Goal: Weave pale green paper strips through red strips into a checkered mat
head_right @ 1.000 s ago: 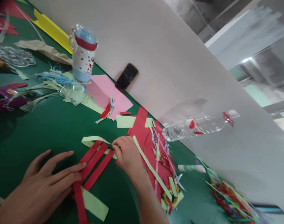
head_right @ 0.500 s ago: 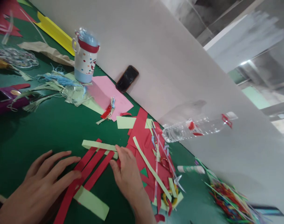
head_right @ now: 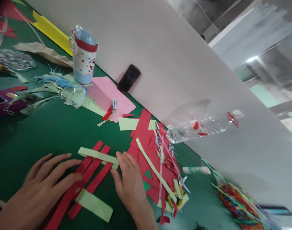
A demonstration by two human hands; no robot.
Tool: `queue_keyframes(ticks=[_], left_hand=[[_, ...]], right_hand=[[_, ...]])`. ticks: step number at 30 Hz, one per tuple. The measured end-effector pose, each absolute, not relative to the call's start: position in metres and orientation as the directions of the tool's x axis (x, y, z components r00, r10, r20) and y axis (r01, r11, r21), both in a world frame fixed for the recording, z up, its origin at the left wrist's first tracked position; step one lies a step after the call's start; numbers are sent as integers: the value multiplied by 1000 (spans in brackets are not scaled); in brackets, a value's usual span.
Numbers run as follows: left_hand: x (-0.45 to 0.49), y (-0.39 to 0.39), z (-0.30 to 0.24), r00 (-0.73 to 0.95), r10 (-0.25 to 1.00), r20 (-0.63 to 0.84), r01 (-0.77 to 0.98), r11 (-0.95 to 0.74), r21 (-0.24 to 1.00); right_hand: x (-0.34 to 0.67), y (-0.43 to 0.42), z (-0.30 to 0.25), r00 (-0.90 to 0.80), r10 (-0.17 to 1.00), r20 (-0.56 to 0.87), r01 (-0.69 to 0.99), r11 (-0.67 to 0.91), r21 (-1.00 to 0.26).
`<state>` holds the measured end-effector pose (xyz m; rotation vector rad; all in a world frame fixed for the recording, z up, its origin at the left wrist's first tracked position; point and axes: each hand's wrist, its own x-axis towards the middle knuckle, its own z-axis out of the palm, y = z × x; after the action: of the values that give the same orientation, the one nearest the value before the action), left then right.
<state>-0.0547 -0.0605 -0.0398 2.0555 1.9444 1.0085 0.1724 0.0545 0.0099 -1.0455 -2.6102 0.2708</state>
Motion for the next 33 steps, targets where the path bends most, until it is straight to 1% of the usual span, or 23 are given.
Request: queue_keyframes(ticks=[3, 6, 8, 11, 13, 17, 20, 24, 26, 28, 30, 33], left_hand=[[-54, -61, -38, -53, 929, 367, 833, -162, 529], [-54, -60, -37, -53, 915, 400, 815, -192, 547], [-55, -59, -38, -56, 909, 413, 832, -186, 523], [-57, -57, -40, -17, 908, 419, 886, -180, 427], [-59, -57, -41, 15, 906, 422, 905, -192, 380], [-59, -57, -42, -24, 894, 447, 910, -165, 381], [-57, -56, -43, -37, 887, 461, 909, -162, 385], [-57, -57, -44, -20, 898, 440, 911, -165, 378], [-58, -57, -44, -13, 907, 420, 914, -160, 373], [-59, -58, -43, -9, 916, 400, 915, -154, 373], [-59, -58, -41, -8, 931, 364, 910, -144, 389], [-59, -58, -41, 0, 943, 332, 902, -143, 406]], right_hand=[[171, 52, 13, -661, 708, 248, 633, 704, -321], [162, 55, 16, -649, 702, 295, 635, 712, -298], [151, 58, 15, -704, 663, 253, 599, 747, -289], [133, 61, 13, -809, 574, 126, 520, 799, -301], [126, 60, 14, -841, 539, 53, 498, 809, -311], [126, 54, 19, -860, 509, -36, 481, 785, -391], [131, 53, 19, -877, 480, -17, 434, 776, -457], [134, 57, 12, -822, 546, 160, 425, 776, -465], [136, 60, 12, -778, 588, 221, 447, 765, -464], [139, 61, 15, -737, 641, 216, 501, 732, -461], [145, 58, 20, -707, 686, 171, 566, 694, -445], [153, 48, 26, -689, 718, 100, 628, 660, -412]])
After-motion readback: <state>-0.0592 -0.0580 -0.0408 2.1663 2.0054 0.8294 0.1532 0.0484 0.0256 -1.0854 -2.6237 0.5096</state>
